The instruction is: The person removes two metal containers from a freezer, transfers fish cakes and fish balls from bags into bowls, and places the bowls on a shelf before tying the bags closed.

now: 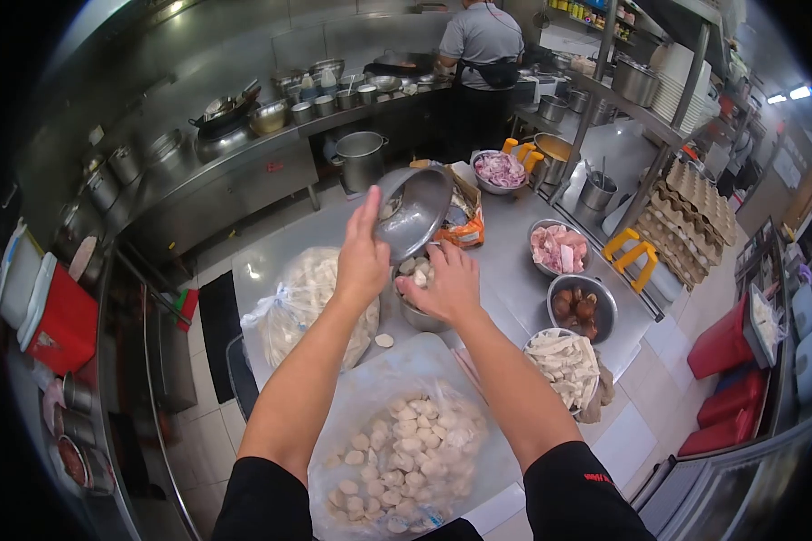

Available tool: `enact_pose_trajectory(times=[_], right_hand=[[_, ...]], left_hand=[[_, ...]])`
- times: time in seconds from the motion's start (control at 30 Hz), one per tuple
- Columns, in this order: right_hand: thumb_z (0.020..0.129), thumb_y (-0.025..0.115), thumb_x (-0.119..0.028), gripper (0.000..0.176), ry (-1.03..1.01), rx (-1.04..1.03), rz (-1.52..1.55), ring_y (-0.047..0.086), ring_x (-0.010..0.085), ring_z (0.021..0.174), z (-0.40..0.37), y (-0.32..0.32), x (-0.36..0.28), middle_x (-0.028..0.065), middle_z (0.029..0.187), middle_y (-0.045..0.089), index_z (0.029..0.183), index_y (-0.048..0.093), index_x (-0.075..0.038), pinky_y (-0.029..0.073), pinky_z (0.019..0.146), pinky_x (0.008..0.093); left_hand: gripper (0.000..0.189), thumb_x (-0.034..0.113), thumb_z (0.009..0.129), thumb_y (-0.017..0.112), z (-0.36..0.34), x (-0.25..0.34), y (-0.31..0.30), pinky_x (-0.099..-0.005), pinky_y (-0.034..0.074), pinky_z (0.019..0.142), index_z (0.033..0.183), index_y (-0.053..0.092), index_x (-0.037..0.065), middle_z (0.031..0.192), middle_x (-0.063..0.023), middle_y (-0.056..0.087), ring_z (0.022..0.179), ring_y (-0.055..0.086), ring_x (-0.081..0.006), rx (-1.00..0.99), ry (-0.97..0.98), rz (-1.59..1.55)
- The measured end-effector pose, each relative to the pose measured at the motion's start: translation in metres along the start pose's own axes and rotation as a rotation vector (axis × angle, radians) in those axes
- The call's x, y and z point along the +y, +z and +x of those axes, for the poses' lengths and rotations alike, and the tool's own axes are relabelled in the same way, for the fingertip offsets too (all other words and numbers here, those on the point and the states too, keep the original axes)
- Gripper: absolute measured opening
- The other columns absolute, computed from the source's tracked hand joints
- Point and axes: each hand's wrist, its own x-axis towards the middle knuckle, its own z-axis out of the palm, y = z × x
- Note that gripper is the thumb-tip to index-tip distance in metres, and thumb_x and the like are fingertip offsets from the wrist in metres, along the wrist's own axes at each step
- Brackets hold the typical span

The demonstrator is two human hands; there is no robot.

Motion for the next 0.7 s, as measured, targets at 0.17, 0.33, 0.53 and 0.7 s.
enact_pose_trajectory(times=[0.17,0.33,0.53,0.7], right_hand=[[0.084,0.066,-0.042,0.058,-0.092,0.052,-0.014,0.046,0.035,0.123,-0.003,0.007,0.006,0.0176,0.134,0.05,0.129,0.055,-0.007,0.032,0.102,0.0547],[0.086,0.069,-0.033,0.057,-0.02,0.192,0.043,0.047,0.0349,0.125,0.009,0.0,0.002,0.0186,0.134,0.051,0.131,0.053,-0.002,0.035,0.104,0.0504],[0.082,0.072,-0.019,0.037,-0.279,0.009,0.248,0.058,0.0319,0.107,0.056,-0.033,-0.046,0.0129,0.112,0.06,0.114,0.063,-0.004,0.049,0.087,0.0422],[0.083,0.065,-0.014,0.014,-0.211,-0.299,0.331,0.062,0.0407,0.092,0.076,-0.026,-0.054,0.0206,0.096,0.062,0.091,0.07,-0.004,0.051,0.081,0.0478]], left_hand=[[0.082,-0.006,0.082,0.041,0.007,-0.006,-0.011,-0.0395,0.044,0.103,0.157,0.017,0.018,0.15,-0.0223,0.038,0.132,0.047,-0.034,-0.06,-0.304,-0.294],[0.08,-0.008,0.081,0.039,0.005,-0.041,-0.007,-0.0331,0.036,0.11,0.155,0.017,0.009,0.146,-0.0171,0.043,0.134,0.045,-0.0261,0.102,-0.342,-0.557],[0.069,-0.003,0.085,0.043,0.003,-0.015,-0.027,-0.0337,0.041,0.106,0.151,0.026,0.006,0.14,-0.0156,0.047,0.127,0.05,-0.0253,-0.041,-0.369,-0.629],[0.076,-0.001,0.082,0.043,0.002,0.016,-0.034,-0.0347,0.04,0.106,0.154,0.028,0.015,0.143,-0.0218,0.047,0.127,0.051,-0.0279,-0.043,-0.307,-0.485]])
